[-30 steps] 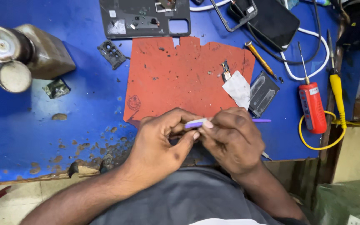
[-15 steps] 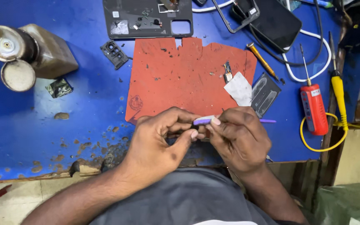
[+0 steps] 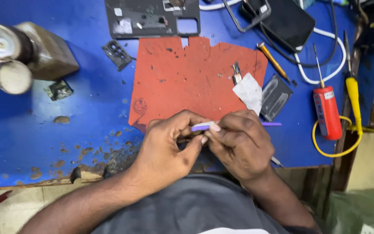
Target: The person disassembles a smartphone at a repair workbench, prying open the back cover and removing internal components by hand. They then brush debris from a small component with a toothbrush and file or scrape the edge of a phone battery with a metal file.
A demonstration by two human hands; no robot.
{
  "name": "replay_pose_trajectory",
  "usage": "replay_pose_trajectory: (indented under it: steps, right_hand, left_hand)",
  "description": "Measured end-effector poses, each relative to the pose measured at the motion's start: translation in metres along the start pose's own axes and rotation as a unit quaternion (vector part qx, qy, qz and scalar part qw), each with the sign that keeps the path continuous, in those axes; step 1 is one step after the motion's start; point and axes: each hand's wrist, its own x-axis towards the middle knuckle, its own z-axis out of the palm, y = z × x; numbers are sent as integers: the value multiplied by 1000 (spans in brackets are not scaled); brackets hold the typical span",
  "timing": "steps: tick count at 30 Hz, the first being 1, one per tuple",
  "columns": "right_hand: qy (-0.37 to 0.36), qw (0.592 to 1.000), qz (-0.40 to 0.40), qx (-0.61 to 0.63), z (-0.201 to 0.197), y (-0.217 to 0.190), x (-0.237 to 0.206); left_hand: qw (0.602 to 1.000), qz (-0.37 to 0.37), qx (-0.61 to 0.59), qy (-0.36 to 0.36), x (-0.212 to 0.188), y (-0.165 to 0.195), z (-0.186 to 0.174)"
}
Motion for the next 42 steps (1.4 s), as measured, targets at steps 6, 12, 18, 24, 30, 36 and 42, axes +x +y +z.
replay_pose_trajectory:
  steps: [6,12,18,24,30,36,42]
  right_hand:
    - [5,992,100,-72,-21,16,-13]
    - [108,938,277,175,-34,21,-34]
    - [75,794,430,423,-40,28,-24]
    - [45,783,447,430,-36,30,-15]
    - [39,791,442,422,-35,30,-13]
    - [42,896,375,235,-25,7,-11]
    - [-11,991,131,5,-8,-11,-3]
  left_hand:
    - [980,-80,-182,4,-1,-1,-10]
    - [972,-107,-211,-3,4,0,-18]
    - [971,-102,-215,12,4,1,-16]
    - [973,-104,-206,7,1,-4,-17]
    - [970,-114,-214,20,4,-8,-15]
    - [968,-122,-217,28,7,-9,-12]
    - [972,-117,-200,27,6,-10,-12]
